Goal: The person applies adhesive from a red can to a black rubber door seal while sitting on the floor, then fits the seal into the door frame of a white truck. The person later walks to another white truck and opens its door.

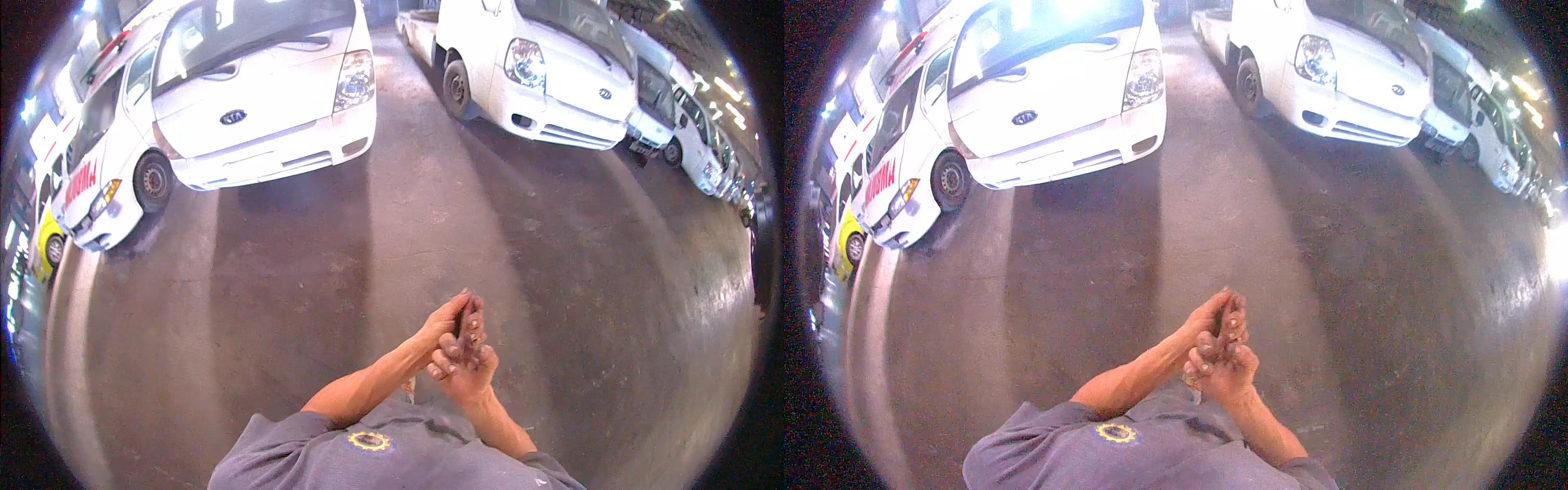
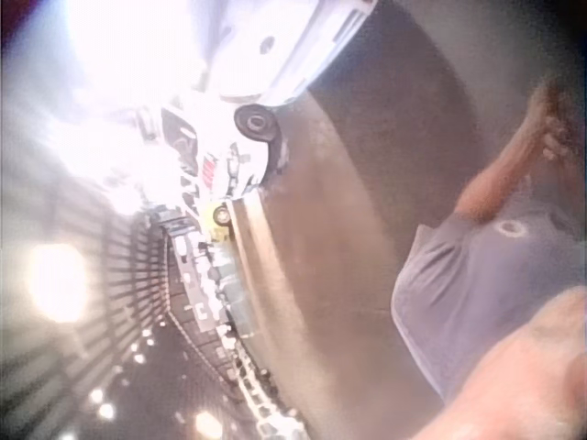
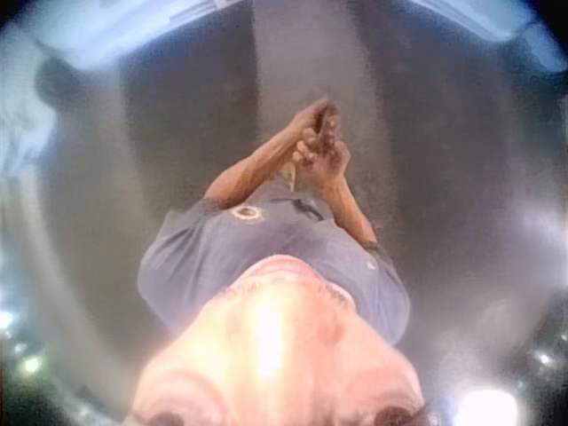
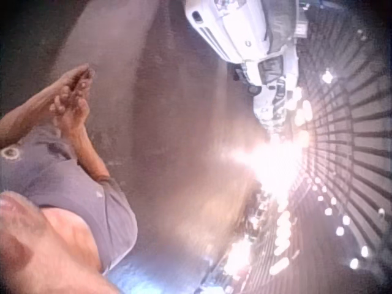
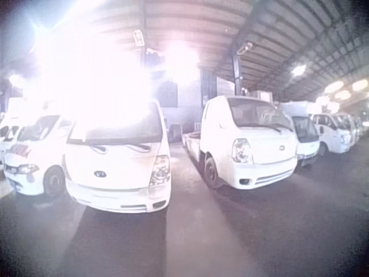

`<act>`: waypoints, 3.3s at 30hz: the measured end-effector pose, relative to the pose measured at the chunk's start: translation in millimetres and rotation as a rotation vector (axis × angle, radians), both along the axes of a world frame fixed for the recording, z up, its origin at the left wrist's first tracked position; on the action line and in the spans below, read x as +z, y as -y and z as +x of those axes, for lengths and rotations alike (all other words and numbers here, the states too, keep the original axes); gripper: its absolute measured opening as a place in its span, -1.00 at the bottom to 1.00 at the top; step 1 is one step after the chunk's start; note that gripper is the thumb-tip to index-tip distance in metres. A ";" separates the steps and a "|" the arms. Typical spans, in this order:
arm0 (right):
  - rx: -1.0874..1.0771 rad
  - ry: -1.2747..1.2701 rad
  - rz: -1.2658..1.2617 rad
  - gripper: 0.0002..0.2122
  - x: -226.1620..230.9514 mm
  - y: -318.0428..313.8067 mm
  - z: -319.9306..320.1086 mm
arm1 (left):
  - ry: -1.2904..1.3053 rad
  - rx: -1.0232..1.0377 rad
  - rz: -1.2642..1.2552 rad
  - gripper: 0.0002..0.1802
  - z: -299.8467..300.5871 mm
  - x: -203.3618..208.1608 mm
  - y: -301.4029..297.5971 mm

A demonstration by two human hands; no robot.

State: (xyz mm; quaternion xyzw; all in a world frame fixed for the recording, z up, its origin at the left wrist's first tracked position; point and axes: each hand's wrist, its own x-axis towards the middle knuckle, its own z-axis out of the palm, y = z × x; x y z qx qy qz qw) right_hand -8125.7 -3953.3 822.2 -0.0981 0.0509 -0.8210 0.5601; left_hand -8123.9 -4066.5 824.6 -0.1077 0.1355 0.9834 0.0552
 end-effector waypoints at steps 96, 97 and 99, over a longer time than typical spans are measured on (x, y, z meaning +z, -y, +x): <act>-0.185 -0.542 0.580 -0.86 -178.4 2435.6 -2484.0 | 1.520 2.111 -1.497 -0.51 -2014.2 -98.8 2684.1; -0.223 -0.526 0.629 -0.87 -184.6 2451.6 -2496.3 | 1.506 2.168 -1.602 -0.48 -2021.0 -103.2 2695.5; -0.260 -0.489 0.681 -0.87 -189.4 2496.5 -2530.8 | 1.710 2.156 -1.216 -0.39 -2032.0 -107.7 2709.1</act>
